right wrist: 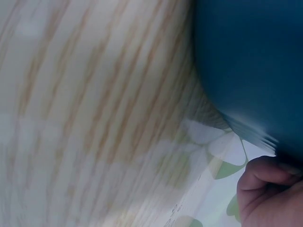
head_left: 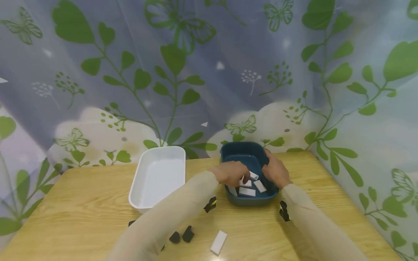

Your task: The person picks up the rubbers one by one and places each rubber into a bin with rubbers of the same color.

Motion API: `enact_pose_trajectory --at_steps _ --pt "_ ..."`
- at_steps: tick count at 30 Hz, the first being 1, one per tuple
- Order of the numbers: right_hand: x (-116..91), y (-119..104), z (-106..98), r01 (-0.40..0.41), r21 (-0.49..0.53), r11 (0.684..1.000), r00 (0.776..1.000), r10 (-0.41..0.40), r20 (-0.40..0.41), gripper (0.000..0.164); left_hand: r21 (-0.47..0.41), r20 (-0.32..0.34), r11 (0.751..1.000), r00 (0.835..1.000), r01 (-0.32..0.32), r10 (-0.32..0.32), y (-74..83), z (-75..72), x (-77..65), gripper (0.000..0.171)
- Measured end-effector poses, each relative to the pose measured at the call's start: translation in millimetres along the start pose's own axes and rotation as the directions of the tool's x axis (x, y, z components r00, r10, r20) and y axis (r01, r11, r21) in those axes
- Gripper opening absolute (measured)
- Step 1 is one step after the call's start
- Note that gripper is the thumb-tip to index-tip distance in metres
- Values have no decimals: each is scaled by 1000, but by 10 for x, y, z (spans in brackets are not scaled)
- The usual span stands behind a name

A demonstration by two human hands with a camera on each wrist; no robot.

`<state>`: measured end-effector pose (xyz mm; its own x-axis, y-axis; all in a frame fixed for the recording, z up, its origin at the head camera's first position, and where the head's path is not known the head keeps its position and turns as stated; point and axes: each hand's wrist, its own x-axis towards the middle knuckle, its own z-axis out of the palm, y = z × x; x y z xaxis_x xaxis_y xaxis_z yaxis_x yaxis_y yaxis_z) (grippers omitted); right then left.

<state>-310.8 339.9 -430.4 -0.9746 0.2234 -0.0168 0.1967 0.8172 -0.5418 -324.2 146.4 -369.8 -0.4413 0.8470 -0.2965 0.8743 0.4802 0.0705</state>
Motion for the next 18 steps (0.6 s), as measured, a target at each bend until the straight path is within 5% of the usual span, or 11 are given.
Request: enact_pose_trajectory --at_steps 3,7,15,18 --pt "8 -5 -2 4 -1 1000 1000 -4 4 66 1 -111 999 993 -39 39 -63 -32 -106 24" --pt "0 -4 -3 14 12 1000 1000 -14 10 66 1 -276 999 960 -51 49 -92 -20 -316 26" --pt "-7 -3 -7 30 18 999 999 -30 23 67 -221 -521 975 850 -37 -85 -48 215 -782 15" --pt "-19 -4 -15 31 14 999 999 -31 29 67 -168 -606 984 793 -53 -61 10 366 -922 13"
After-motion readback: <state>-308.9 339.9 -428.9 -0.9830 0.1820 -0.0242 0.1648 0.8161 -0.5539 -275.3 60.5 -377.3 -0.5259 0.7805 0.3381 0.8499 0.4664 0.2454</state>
